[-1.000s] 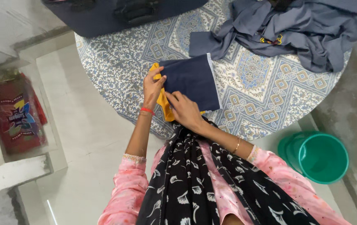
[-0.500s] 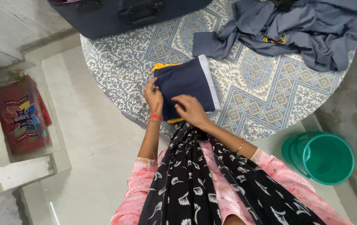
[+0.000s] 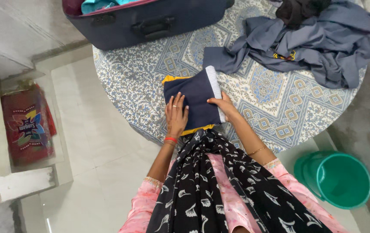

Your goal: The person folds a dark brown jacket by buttoning it and arranging the sleeves, then places it into an open suitcase. They then fold a multi-colored shirt with yellow, white, and blue sections on the bed.

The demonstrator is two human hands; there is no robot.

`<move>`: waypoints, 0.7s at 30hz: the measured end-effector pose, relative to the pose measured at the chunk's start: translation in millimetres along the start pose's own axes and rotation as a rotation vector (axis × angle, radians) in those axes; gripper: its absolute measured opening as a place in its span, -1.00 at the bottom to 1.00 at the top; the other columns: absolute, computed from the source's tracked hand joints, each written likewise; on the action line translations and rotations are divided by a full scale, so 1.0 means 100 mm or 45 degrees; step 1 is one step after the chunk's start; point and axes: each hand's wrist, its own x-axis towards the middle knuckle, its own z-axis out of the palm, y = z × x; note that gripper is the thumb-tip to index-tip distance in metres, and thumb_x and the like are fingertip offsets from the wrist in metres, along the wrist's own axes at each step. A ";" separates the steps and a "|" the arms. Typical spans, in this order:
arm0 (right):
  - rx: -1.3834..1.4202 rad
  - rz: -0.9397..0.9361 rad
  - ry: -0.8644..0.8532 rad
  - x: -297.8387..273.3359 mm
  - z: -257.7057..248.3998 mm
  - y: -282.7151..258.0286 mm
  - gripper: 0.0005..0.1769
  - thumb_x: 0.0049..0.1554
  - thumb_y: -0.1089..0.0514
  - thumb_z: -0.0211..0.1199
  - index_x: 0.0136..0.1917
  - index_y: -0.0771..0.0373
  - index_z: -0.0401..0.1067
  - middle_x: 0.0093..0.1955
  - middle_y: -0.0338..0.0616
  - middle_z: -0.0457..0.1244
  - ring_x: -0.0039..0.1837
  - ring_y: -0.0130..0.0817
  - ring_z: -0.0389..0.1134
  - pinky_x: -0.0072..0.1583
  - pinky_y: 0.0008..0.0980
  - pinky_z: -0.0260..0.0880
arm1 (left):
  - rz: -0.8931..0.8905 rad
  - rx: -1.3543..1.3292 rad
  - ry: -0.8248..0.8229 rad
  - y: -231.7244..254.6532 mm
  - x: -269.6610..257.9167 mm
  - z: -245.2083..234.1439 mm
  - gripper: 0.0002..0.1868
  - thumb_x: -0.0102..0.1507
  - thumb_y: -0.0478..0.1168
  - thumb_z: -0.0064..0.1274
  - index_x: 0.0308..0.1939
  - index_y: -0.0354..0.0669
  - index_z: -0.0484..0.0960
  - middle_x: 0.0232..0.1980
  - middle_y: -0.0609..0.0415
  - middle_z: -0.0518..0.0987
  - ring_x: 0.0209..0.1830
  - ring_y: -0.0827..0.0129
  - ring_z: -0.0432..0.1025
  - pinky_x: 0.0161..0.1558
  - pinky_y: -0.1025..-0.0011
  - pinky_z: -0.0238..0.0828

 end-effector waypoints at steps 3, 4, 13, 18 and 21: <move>-0.077 0.002 -0.044 -0.01 0.13 -0.20 -0.32 -0.10 0.29 0.39 0.27 0.30 0.24 0.10 0.02 0.33 0.07 -0.23 0.44 0.05 -0.28 0.55 | 0.031 0.076 -0.046 0.01 -0.08 0.07 -0.40 0.45 -0.02 -0.08 0.54 -0.07 0.25 0.63 0.13 0.17 0.64 0.08 0.00 0.55 -0.06 -0.13; -0.094 0.042 -0.067 0.00 0.17 -0.30 -0.33 -0.11 0.31 0.37 0.26 0.29 0.23 0.09 0.00 0.34 0.07 -0.22 0.45 0.07 -0.25 0.55 | 0.019 0.087 -0.059 0.02 -0.06 0.08 -0.39 0.46 0.00 -0.10 0.56 -0.07 0.21 0.64 0.14 0.16 0.65 0.07 -0.02 0.56 -0.06 -0.15; -1.413 -1.015 -0.319 -0.33 0.77 -1.96 -0.30 0.01 0.22 0.43 0.36 0.30 0.23 0.14 0.12 0.34 0.17 0.04 0.38 0.16 -0.09 0.36 | -0.665 -1.355 0.018 0.09 0.68 -0.10 -0.23 0.48 0.25 -0.35 0.62 -0.10 -0.02 0.66 0.02 0.02 0.67 0.05 -0.06 0.59 0.02 -0.11; -1.851 -1.501 -0.324 -0.70 0.87 -1.83 -0.31 -0.07 0.30 0.32 0.35 0.23 0.30 0.23 0.02 0.33 0.25 0.02 0.39 0.18 -0.10 0.40 | -1.187 -2.185 0.205 -0.31 0.52 -0.06 -0.21 0.39 0.32 -0.48 0.57 -0.03 0.01 0.63 0.08 0.09 0.57 0.05 0.12 0.47 0.02 0.09; -1.976 -1.689 -0.416 -0.64 0.62 -1.11 -0.35 -0.03 0.38 0.22 0.35 0.23 0.27 0.47 -0.06 0.25 0.43 -0.03 0.29 0.38 -0.17 0.32 | -1.323 -2.293 0.275 -0.72 0.12 0.19 -0.17 0.40 0.36 -0.47 0.57 -0.12 0.08 0.56 -0.02 0.24 0.53 0.03 0.19 0.42 0.02 0.19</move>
